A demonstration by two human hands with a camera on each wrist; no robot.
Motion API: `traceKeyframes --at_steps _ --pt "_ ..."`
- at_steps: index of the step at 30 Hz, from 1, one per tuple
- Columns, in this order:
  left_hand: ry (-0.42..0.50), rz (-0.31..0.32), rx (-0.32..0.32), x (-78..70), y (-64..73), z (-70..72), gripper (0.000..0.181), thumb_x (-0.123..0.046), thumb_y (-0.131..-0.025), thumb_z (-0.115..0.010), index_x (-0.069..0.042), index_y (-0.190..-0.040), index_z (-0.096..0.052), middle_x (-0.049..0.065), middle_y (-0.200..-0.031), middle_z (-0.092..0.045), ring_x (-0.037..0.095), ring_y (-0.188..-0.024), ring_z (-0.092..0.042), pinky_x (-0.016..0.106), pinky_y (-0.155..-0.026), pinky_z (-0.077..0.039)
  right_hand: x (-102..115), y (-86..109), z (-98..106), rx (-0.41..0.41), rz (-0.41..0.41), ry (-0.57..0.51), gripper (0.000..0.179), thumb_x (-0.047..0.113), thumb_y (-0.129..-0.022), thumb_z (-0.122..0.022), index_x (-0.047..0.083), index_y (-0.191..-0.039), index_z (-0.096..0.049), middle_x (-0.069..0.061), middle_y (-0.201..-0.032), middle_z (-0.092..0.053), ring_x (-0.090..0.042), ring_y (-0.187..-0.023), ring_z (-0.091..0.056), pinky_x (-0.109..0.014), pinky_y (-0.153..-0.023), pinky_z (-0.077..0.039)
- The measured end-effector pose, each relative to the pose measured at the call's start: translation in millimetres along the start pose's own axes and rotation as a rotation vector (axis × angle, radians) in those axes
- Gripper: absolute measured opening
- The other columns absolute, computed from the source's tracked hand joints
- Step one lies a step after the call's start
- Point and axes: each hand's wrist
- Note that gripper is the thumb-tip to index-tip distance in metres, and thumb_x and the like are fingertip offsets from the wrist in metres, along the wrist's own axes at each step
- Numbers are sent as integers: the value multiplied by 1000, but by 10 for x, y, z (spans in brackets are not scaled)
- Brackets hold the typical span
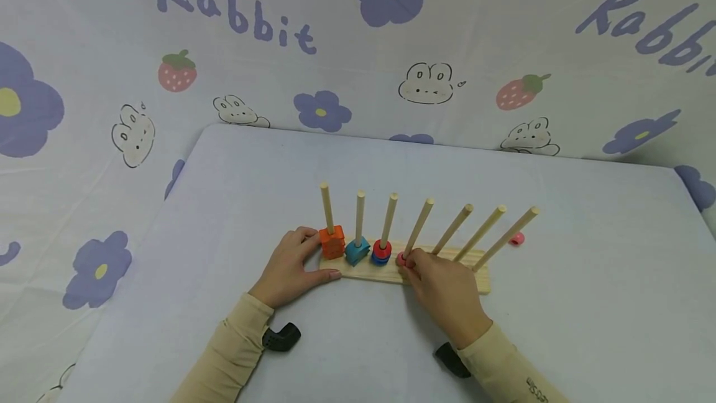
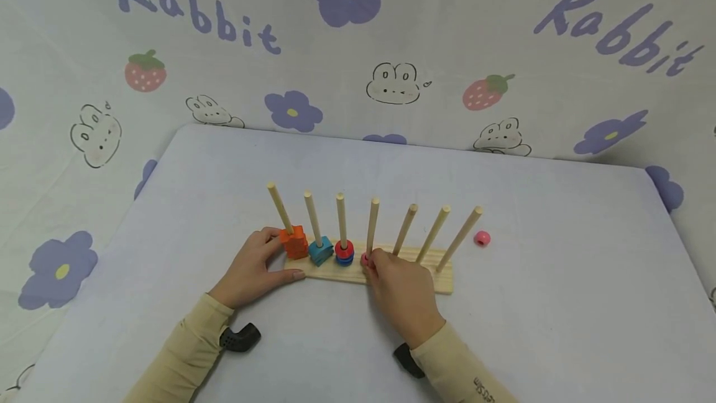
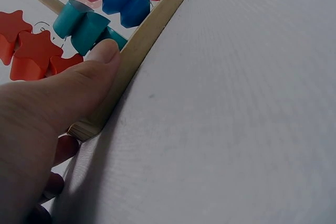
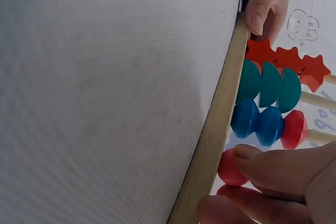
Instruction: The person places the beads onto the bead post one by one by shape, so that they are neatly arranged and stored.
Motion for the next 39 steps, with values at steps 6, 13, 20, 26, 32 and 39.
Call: traceKeyframes --at_steps 6,13,20,26,32,39 --pt "1 2 -1 -6 -1 4 71 -55 -75 -75 -25 -136 -54 0 -118 -53 16 -99 -45 35 -83 -40 8 6 14 36 -14 4 20 20 -77 -82 12 -79 -63 4 -60 -63 -4 -44 -45 -22 -39 -33" --pt "13 14 4 -4 2 -12 69 -56 -75 -75 -29 -135 -54 -2 -118 -52 16 -98 -45 34 -82 -39 -5 45 400 -4 109 21 23 16 -77 -80 13 -91 -62 3 -77 -69 -4 -45 -47 -19 -38 -31" --pt "11 10 -3 -14 3 -1 69 -55 -74 -76 -29 -134 -54 -2 -118 -53 16 -98 -45 35 -82 -39 -251 69 1041 45 212 86 31 17 -74 -80 12 -100 -64 5 -73 -68 -4 -51 -53 -23 -43 -40" --pt "9 7 -3 1 4 -4 69 -57 -75 -74 -30 -135 -53 -3 -118 -53 15 -97 -44 34 -81 -39 -619 116 1152 375 -20 103 21 15 -81 -75 12 -100 -65 10 -70 -61 -3 -55 -47 -27 -48 -38" --pt "3 4 -8 19 1 -15 69 -58 -75 -74 -30 -135 -53 -3 -118 -52 15 -98 -44 34 -82 -39 -993 93 1106 475 -174 89 16 12 -86 -68 6 -99 -61 3 -70 -58 -10 -58 -48 -31 -50 -38" --pt "5 9 1 23 4 -7 69 -58 -75 -73 -31 -136 -53 -3 -119 -52 15 -97 -44 34 -82 -39 -1346 86 861 388 -198 43 33 22 -92 -65 0 -112 -51 -6 -76 -55 -14 -55 -46 -31 -48 -37"
Point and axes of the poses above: each hand's wrist, its own y-axis away from the middle knuckle, its own z-axis out of the back of the hand, x = y × z
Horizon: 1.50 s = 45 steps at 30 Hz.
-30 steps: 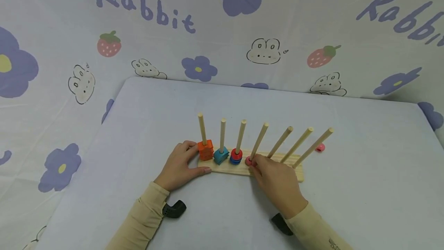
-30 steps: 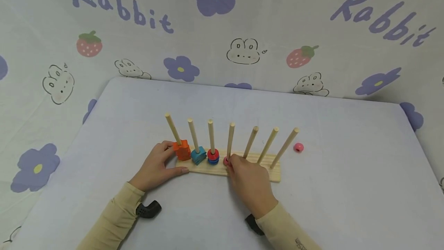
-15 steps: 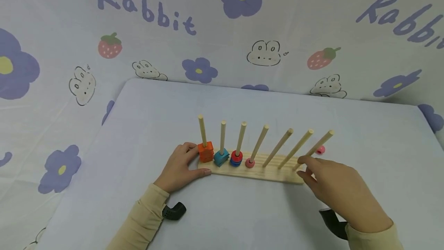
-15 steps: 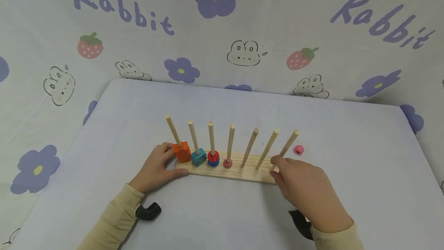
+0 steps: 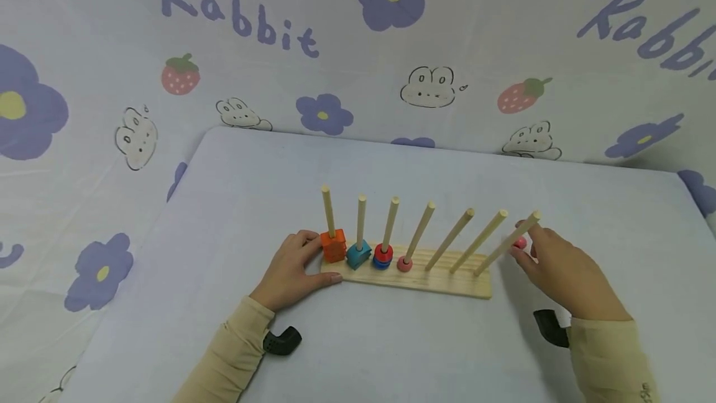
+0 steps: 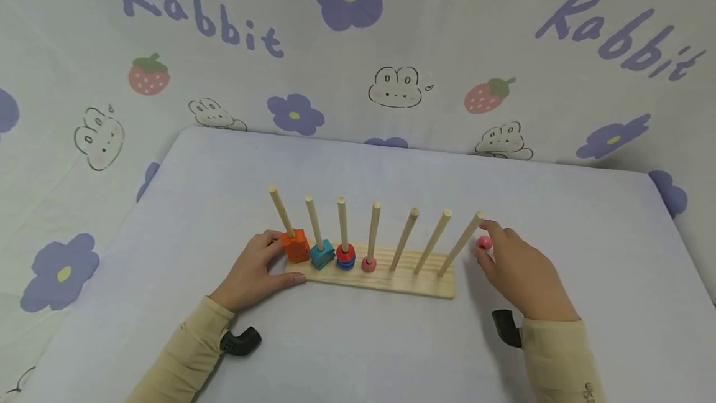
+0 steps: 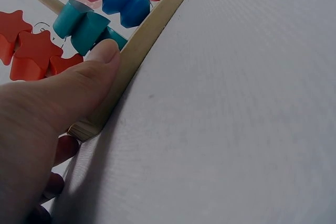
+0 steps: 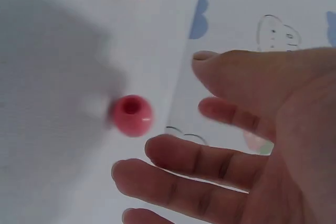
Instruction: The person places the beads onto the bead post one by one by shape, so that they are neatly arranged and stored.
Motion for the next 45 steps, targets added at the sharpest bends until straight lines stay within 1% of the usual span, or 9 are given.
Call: traceKeyframes --at_steps 4,10,16,23,27,34,38,43,45 --pt "4 -8 -7 -10 2 5 70 -57 -75 -74 -29 -136 -53 -2 -119 -53 16 -98 -45 35 -83 -39 -111 -72 -131 32 1 -16 40 23 -94 -61 6 -129 -51 -10 -83 -58 -18 -63 -53 -37 -52 -43" --pt "5 -5 -5 -11 8 -1 69 -56 -76 -74 -28 -136 -53 -2 -119 -52 16 -99 -45 35 -83 -40 -171 -111 -234 43 21 -13 33 20 -92 -63 2 -120 -58 -14 -87 -60 -22 -68 -59 -42 -56 -48" --pt "1 3 4 -22 8 6 69 -55 -76 -74 -28 -136 -53 -1 -119 -52 16 -100 -45 35 -84 -40 -178 -97 -280 -2 6 -21 34 19 -91 -64 1 -119 -58 -18 -93 -63 -31 -79 -64 -47 -63 -51" --pt "1 3 2 -27 9 9 70 -55 -75 -75 -28 -136 -53 -2 -119 -52 15 -99 -44 35 -83 -40 -220 -104 -273 -58 -54 5 22 18 -89 -65 0 -95 -55 -10 -70 -61 -21 -58 -53 -40 -50 -44" --pt "6 3 1 -23 10 6 70 -55 -75 -75 -29 -136 -52 -3 -119 -52 15 -98 -44 34 -83 -39 -212 -83 -224 -99 -65 22 21 18 -90 -62 0 -95 -51 -4 -58 -52 -16 -49 -42 -31 -42 -33" --pt "8 -3 -3 -6 6 -4 69 -58 -76 -73 -30 -136 -53 -4 -118 -52 14 -98 -44 34 -82 -40 -21 -2 103 -355 -77 -12 35 16 -89 -56 -6 -116 -51 -15 -80 -66 -13 -42 -39 -29 -36 -27" --pt "5 -3 -8 -3 4 -5 70 -59 -75 -73 -30 -136 -52 -4 -118 -52 13 -98 -44 34 -82 -40 192 51 391 -511 -81 -23 32 19 -91 -59 -3 -115 -55 -19 -85 -68 -19 -43 -47 -28 -36 -26" --pt "7 -7 -13 -3 4 -5 71 -59 -75 -73 -30 -136 -52 -4 -117 -52 13 -97 -44 34 -81 -40 483 112 676 -792 -12 -21 32 24 -89 -61 0 -110 -63 -16 -92 -67 -24 -64 -56 -22 -45 -27" --pt "7 -9 -14 3 3 -10 70 -59 -75 -72 -30 -136 -53 -4 -117 -52 13 -97 -44 33 -81 -40 617 128 768 -863 0 -50 33 24 -89 -62 -2 -110 -63 -18 -96 -65 -25 -70 -56 -16 -52 -29"
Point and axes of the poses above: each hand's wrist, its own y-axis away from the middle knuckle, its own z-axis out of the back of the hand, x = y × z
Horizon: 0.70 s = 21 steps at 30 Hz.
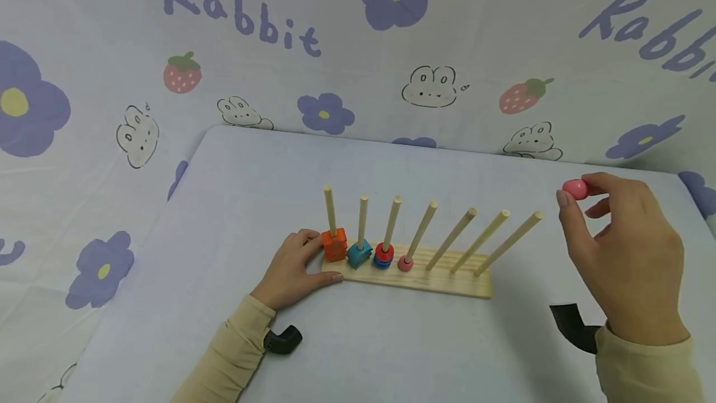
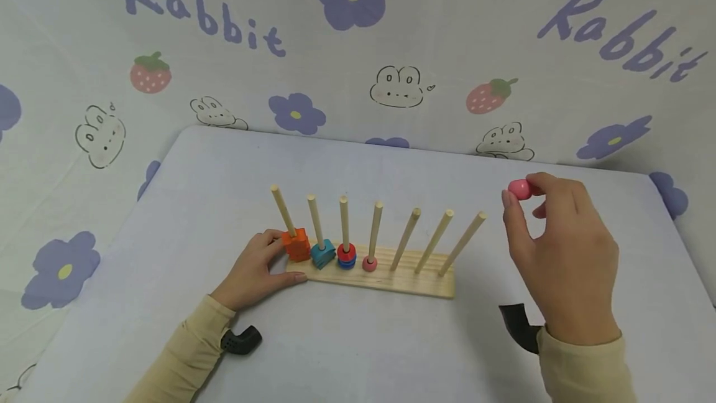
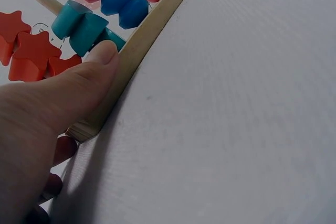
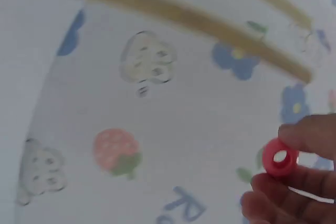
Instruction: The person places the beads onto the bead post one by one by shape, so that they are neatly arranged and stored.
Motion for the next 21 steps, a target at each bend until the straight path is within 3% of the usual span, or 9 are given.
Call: traceKeyframes --at_steps 4,7,13,21 --pt "0 -11 -5 -3 3 4 70 -59 -75 -72 -30 -135 -53 -4 -117 -52 14 -98 -44 34 -82 -40 286 -88 108 -53 -6 -92 39 23 -90 -60 -4 -117 -61 -23 -98 -62 -29 -73 -57 -2 -67 -28" --pt "-1 -16 -6 3 1 0 69 -59 -76 -72 -31 -136 -52 -4 -117 -52 14 -98 -44 34 -82 -40 472 -129 143 -63 45 -153 39 22 -90 -59 -3 -120 -61 -23 -100 -63 -31 -77 -58 0 -72 -30" --pt "-5 -10 -5 17 -7 -9 69 -58 -76 -73 -31 -136 -52 -4 -117 -52 13 -98 -44 34 -82 -40 737 -155 84 -27 144 -221 38 23 -90 -59 -6 -115 -61 -18 -103 -66 -25 -77 -61 -8 -67 -35" --pt "-4 -13 -3 1 -3 4 69 -57 -76 -73 -31 -136 -52 -3 -118 -52 14 -97 -44 34 -81 -39 971 -100 -17 87 191 -272 35 11 -87 -67 -2 -119 -61 -11 -101 -68 -16 -71 -61 -17 -55 -39"
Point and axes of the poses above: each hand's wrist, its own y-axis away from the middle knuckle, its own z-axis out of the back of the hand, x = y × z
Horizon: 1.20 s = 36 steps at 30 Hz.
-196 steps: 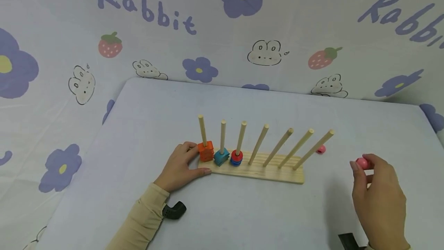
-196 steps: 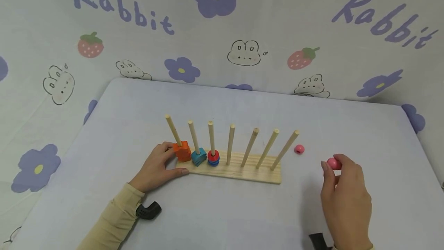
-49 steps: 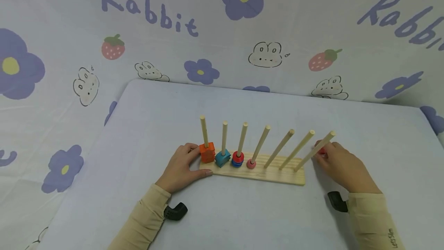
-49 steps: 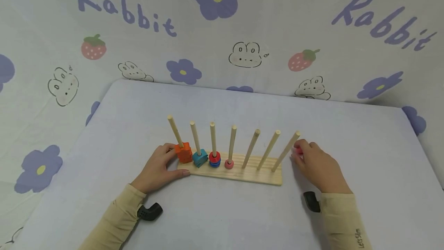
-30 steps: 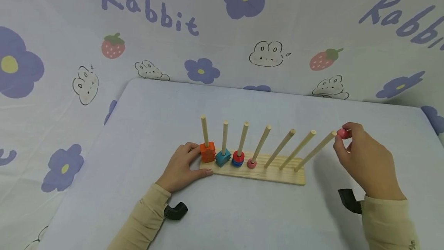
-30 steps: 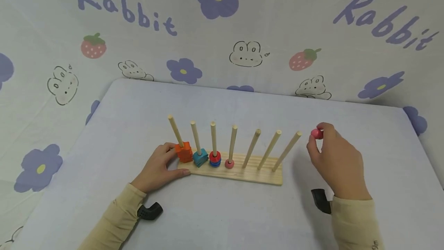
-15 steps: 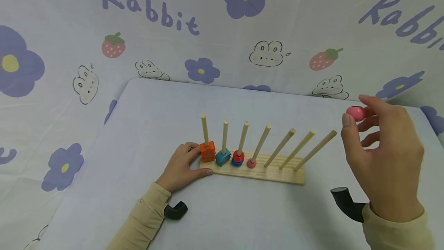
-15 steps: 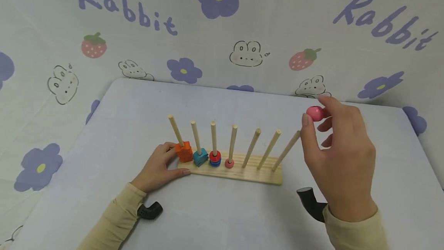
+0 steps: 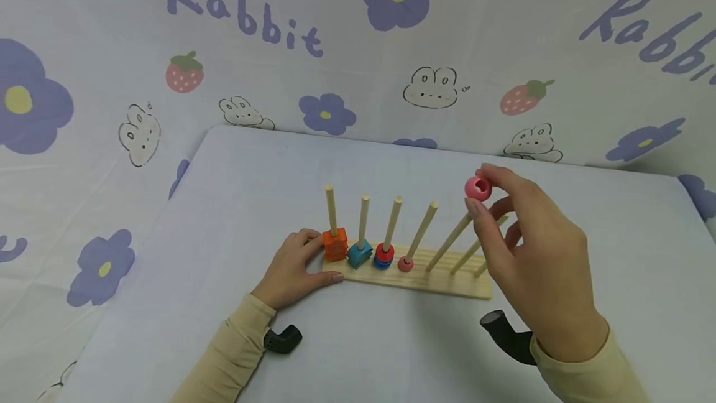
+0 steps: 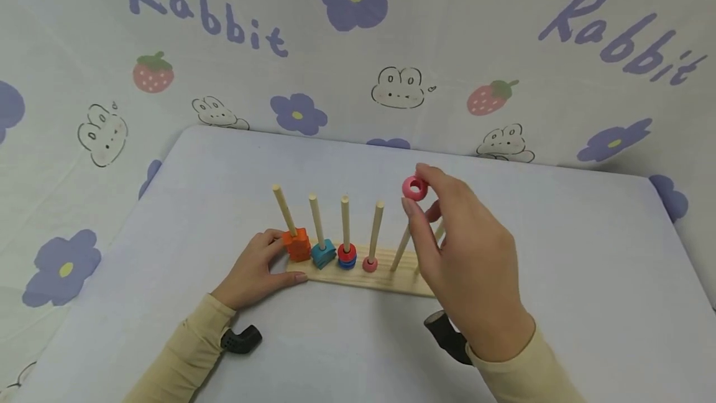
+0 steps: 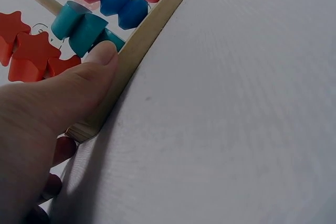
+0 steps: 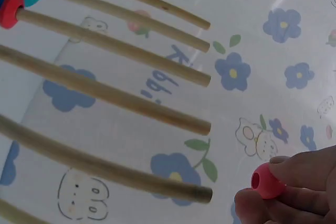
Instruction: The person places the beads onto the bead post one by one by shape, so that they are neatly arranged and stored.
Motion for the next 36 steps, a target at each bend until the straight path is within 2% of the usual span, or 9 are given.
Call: traceKeyframes --at_steps 5,11,18,25,30,34,36 --pt "-9 2 4 31 4 -14 70 -59 -76 -72 -32 -137 -51 -4 -118 -52 13 -96 -44 33 -82 -39 84 3 -115 53 10 -10 36 9 -82 -75 1 -115 -66 -8 -99 -68 -12 -66 -58 -19 -50 -38" --pt "0 0 10 8 -14 -7 70 -57 -76 -73 -32 -137 -51 -4 -118 -51 13 -96 -43 33 -81 -39 128 36 -217 46 -5 20 38 9 -77 -80 2 -112 -68 -10 -100 -64 -10 -61 -55 -21 -42 -34" --pt "-15 -7 6 5 -9 -11 69 -57 -76 -73 -30 -136 -52 -3 -119 -52 14 -96 -44 33 -81 -39 126 93 -308 43 -15 66 34 12 -80 -78 4 -111 -68 -9 -97 -65 -7 -53 -46 -20 -39 -28" --pt "-13 -2 4 3 4 -7 70 -58 -75 -73 -29 -136 -53 -2 -119 -52 14 -95 -44 33 -81 -39 155 173 -398 47 -25 142 37 15 -81 -78 -1 -109 -60 -12 -91 -69 -11 -44 -45 -21 -35 -26" --pt "-14 3 6 3 4 -4 70 -58 -75 -73 -29 -136 -53 -2 -119 -52 14 -96 -44 33 -81 -39 155 270 -471 63 -11 176 28 15 -84 -74 -1 -103 -61 -11 -91 -72 -11 -39 -42 -19 -35 -19" --pt "-15 1 7 12 0 -13 70 -58 -75 -73 -30 -136 -53 -3 -119 -52 14 -97 -44 33 -81 -39 136 345 -542 54 8 172 25 11 -83 -75 -1 -100 -62 -11 -94 -73 -13 -38 -46 -20 -34 -21" --pt "-16 1 8 17 1 -18 70 -58 -75 -73 -30 -136 -52 -3 -119 -52 14 -97 -44 34 -82 -39 126 384 -576 63 7 153 25 9 -80 -77 -1 -98 -63 -11 -91 -73 -13 -39 -49 -20 -33 -27"
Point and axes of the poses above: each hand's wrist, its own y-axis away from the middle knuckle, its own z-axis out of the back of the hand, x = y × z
